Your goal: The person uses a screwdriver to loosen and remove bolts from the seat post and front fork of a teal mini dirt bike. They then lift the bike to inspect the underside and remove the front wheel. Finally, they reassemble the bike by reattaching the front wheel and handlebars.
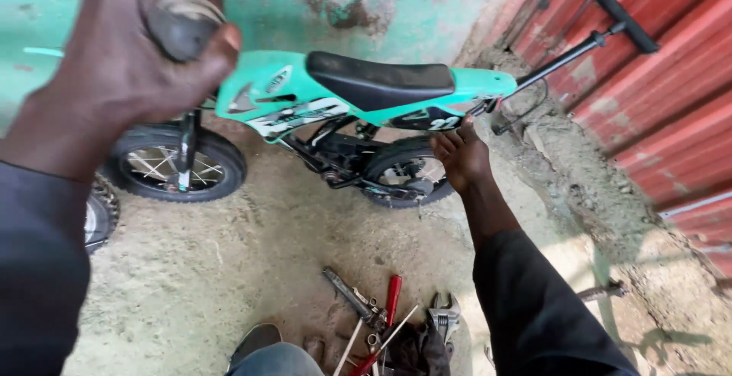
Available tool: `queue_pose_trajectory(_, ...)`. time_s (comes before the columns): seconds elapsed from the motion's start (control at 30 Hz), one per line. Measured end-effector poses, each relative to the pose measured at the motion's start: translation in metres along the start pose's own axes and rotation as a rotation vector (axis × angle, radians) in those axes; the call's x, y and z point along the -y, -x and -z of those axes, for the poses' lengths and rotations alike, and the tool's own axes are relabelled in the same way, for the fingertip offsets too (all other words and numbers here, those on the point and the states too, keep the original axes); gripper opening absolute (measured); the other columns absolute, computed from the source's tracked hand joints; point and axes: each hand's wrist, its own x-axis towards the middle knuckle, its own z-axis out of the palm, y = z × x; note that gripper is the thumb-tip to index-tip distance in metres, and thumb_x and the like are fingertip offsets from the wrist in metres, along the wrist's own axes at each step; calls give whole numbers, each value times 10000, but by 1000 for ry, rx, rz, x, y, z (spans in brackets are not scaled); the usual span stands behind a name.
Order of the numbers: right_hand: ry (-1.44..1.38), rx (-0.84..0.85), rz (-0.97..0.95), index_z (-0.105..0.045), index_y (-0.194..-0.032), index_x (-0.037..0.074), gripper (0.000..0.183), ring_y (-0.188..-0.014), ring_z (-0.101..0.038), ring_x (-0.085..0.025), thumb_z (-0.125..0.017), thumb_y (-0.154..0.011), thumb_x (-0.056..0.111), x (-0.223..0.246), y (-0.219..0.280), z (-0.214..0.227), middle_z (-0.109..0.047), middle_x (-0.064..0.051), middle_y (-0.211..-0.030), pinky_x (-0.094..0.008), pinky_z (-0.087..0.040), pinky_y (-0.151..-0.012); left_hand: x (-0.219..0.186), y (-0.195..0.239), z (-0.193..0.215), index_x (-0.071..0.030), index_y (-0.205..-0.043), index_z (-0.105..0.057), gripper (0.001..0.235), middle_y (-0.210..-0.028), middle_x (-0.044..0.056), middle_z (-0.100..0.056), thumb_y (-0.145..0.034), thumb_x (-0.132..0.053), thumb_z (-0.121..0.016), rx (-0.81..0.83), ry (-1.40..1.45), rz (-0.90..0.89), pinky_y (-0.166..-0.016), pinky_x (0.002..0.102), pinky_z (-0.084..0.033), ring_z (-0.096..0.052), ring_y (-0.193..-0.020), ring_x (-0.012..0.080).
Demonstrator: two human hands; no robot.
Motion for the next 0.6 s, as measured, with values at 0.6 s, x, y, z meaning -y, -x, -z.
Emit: queue_pose_trajectory(0.6, 19, 11, 169, -507, -1036, 56, 470, -925, -619, -230, -446, -1035, 522, -19, 33, -110, -542, -109, -1039, -381, -532, -746, -14, 49, 37, -29, -747, -648, 163, -717, 95, -641, -838, -103, -762, -95, -344, -30, -816, 437, -397, -476, -630, 287)
